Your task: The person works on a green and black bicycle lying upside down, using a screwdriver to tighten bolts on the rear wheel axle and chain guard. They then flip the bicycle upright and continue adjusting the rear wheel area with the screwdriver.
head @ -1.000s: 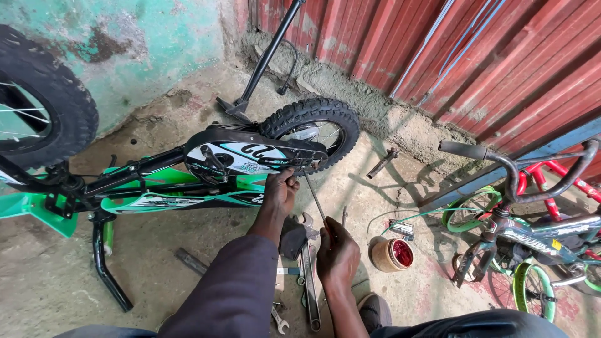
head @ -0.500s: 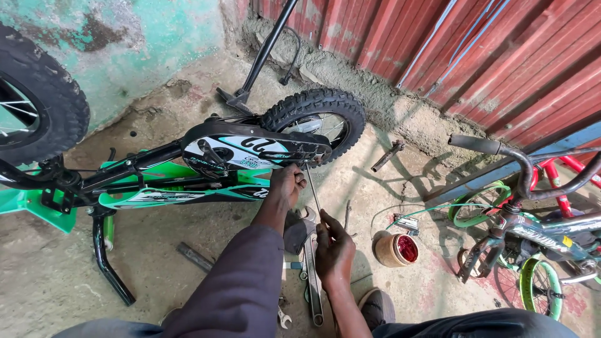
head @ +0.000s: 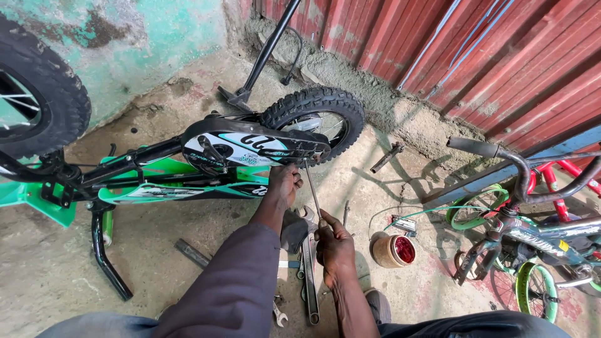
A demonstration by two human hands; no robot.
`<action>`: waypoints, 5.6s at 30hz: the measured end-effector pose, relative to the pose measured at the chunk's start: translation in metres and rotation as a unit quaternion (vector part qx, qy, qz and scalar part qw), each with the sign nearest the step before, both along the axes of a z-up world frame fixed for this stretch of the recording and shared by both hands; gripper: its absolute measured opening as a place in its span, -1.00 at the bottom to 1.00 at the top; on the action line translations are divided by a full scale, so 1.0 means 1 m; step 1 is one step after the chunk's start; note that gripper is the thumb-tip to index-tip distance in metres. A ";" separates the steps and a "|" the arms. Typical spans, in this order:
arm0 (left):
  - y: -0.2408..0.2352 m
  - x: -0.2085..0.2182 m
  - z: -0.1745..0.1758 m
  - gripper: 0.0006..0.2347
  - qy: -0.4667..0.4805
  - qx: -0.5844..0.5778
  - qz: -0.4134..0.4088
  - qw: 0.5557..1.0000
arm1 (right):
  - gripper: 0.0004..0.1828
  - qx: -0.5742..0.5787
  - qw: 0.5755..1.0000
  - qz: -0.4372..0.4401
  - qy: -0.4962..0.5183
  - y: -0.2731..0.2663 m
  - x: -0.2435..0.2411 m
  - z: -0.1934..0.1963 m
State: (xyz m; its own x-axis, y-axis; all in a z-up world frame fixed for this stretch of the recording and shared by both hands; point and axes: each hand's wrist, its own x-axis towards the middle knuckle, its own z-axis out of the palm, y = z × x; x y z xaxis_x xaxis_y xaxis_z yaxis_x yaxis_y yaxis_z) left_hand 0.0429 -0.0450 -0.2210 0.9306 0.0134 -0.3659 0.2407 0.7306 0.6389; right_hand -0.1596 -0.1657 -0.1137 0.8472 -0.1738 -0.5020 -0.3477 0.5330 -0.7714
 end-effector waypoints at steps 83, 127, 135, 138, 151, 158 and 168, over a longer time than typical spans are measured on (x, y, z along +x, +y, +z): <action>0.146 0.019 -0.029 -0.73 -0.012 0.486 0.102 0.868 | -0.77 -0.089 0.993 0.080 0.002 0.044 0.059 0.065; 0.135 -0.008 0.133 -0.89 -0.208 0.175 0.254 0.928 | -0.79 -0.116 0.990 0.069 0.051 0.036 0.060 0.049; 0.151 -0.005 0.187 -0.90 -0.240 0.130 0.277 0.921 | -0.81 -0.126 0.990 0.042 0.047 0.050 0.040 0.068; 0.158 0.007 0.212 -0.90 -0.263 0.104 0.276 0.919 | -0.75 -0.123 0.988 0.061 0.064 0.054 0.038 0.076; 0.184 0.005 0.317 -0.90 -0.334 -0.045 0.290 0.896 | -0.82 -0.109 0.992 0.070 -0.004 0.084 0.053 0.146; 0.222 0.020 0.284 -0.96 -0.231 -0.344 0.370 0.831 | -0.76 -0.143 0.988 -0.016 -0.061 0.096 0.079 0.153; 0.212 0.056 0.175 -0.96 -0.137 -0.386 0.333 0.849 | -0.89 -0.180 0.958 -0.099 -0.201 0.094 0.126 0.127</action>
